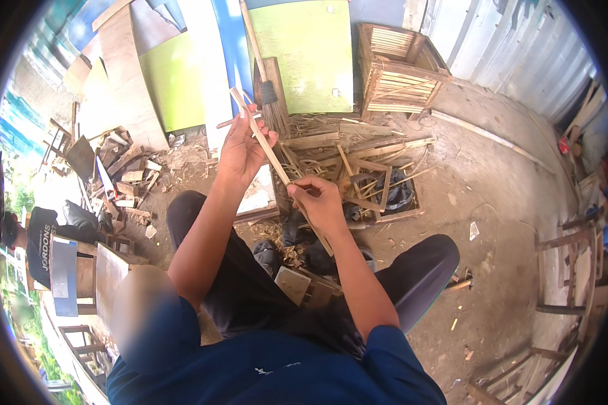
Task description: The person sits on the floor and uses a knife to split and shape thin wooden sticks. They hold the sticks with one hand and carefully shave the wood with the other, producing thin shavings.
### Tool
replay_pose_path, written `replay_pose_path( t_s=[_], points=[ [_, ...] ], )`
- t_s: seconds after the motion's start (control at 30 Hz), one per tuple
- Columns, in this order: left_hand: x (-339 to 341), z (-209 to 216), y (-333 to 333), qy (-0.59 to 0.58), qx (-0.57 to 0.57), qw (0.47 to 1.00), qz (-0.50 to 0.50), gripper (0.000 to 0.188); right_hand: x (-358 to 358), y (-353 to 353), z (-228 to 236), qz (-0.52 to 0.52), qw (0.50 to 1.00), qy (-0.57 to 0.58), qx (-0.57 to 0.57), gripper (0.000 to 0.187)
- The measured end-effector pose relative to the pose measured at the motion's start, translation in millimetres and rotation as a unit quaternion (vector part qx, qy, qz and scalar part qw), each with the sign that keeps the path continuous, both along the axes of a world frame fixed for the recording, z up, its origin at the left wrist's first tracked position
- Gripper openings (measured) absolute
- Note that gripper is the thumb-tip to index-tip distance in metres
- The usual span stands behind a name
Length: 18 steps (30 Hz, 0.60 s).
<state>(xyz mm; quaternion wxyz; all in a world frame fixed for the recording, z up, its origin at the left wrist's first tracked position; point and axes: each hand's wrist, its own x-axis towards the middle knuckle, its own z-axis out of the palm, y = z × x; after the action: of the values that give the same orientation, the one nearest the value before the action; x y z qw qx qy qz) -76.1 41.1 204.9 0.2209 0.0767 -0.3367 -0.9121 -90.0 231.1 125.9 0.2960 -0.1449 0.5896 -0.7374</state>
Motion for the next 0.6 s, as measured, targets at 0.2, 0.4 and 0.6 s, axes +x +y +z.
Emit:
replay_pose_path(
  t_s=[0.2,0.4,0.6],
  points=[
    [-8.1,3.3,6.2,-0.08,-0.012,0.997,-0.007,0.032,-4.2,15.0,-8.2,-0.022,0.978,-0.183,-0.098,0.019],
    [-8.6,0.3,46.6,-0.282,-0.385,0.868,-0.136,0.055,-7.4,28.8,-21.4,-0.172,0.957,-0.198,-0.121,0.019],
    [15.5,-37.1,112.1,-0.236,-0.496,0.739,-0.39,0.069,-16.7,43.4,-29.2,-0.364,0.916,-0.134,-0.105,0.021]
  ],
)
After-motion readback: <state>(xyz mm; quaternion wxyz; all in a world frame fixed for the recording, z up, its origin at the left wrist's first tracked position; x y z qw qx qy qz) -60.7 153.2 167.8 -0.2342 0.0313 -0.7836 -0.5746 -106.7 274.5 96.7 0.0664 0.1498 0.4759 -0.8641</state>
